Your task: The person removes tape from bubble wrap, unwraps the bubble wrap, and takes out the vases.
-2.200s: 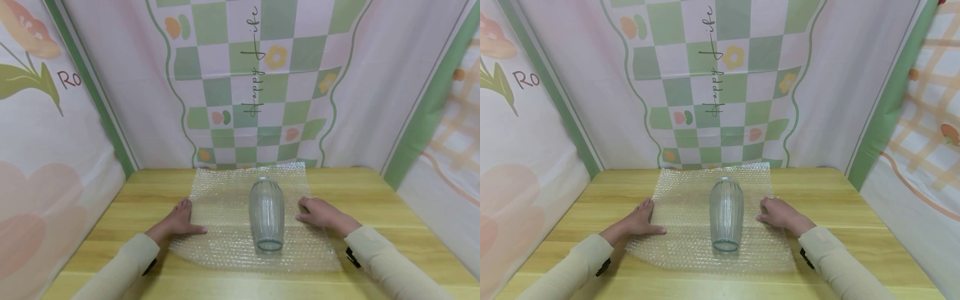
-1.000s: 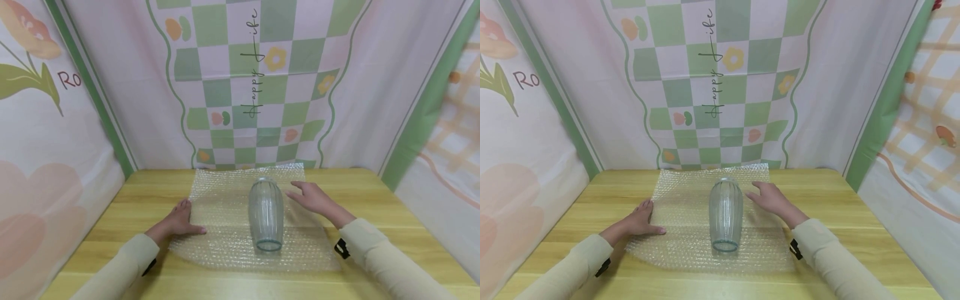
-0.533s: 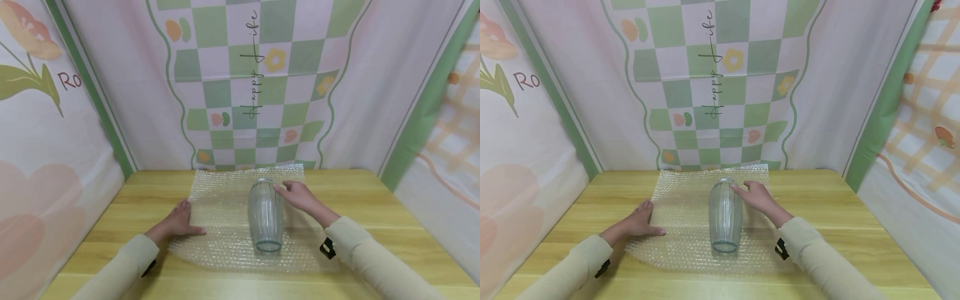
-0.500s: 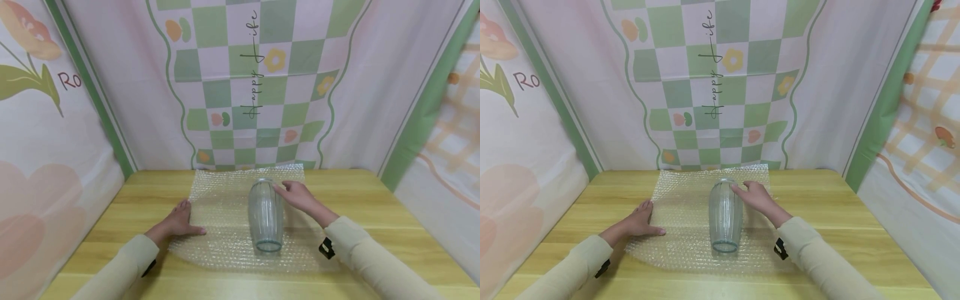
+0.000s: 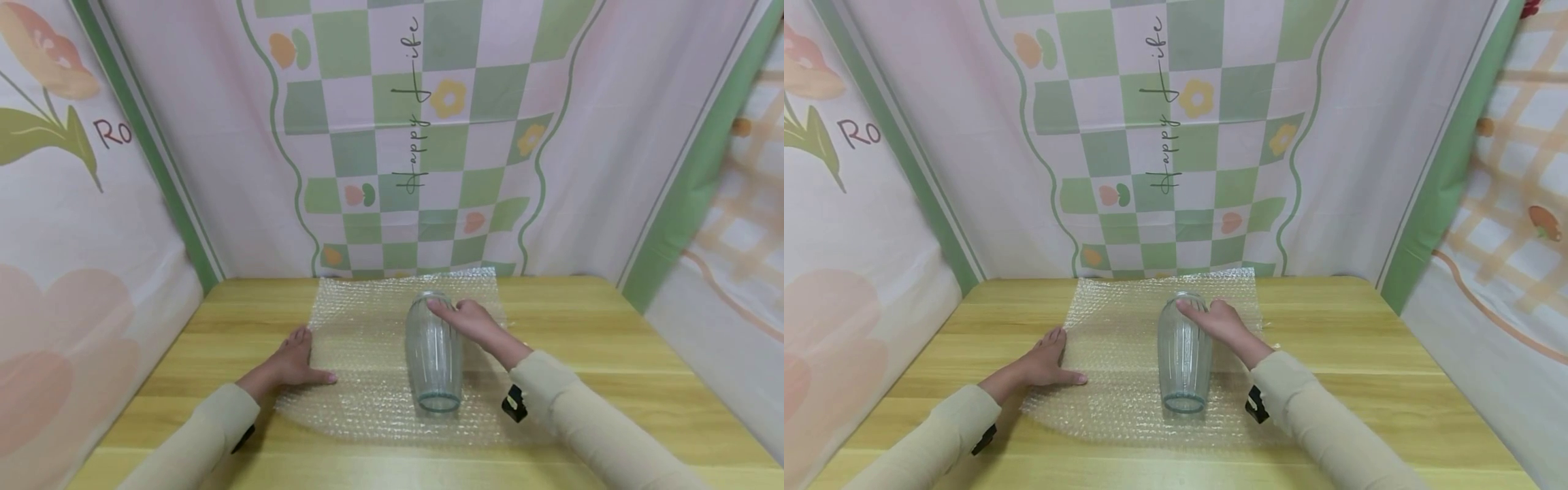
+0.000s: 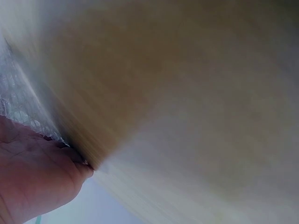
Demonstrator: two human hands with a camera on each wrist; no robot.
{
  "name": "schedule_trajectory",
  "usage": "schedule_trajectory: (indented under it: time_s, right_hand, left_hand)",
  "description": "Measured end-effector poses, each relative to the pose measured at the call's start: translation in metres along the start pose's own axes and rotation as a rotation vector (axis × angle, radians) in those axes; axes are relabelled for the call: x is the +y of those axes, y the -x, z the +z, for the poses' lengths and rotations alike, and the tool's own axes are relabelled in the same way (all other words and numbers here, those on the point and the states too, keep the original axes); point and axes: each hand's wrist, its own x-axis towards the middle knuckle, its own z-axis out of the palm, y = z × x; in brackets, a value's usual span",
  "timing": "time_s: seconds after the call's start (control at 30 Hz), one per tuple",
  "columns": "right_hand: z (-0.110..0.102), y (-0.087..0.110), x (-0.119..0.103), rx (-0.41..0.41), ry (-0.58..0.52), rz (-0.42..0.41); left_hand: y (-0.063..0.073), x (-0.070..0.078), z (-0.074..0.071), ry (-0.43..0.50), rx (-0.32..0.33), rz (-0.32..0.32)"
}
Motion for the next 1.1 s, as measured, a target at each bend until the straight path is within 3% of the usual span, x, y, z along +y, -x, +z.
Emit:
schedule_trajectory:
  time_s: [0.67,1.1]
  right_hand:
    - [0.009,-0.011,-0.001,-0.066,-0.144,0.096]
    - [0.007,-0.016,-0.001,-0.181,-0.400,0.153]
  left_hand:
    - [0.000,0.000,-0.002,-0.002,-0.003,0.003]
    - [0.000,0.000,-0.001,-0.011,-0.002,0.006]
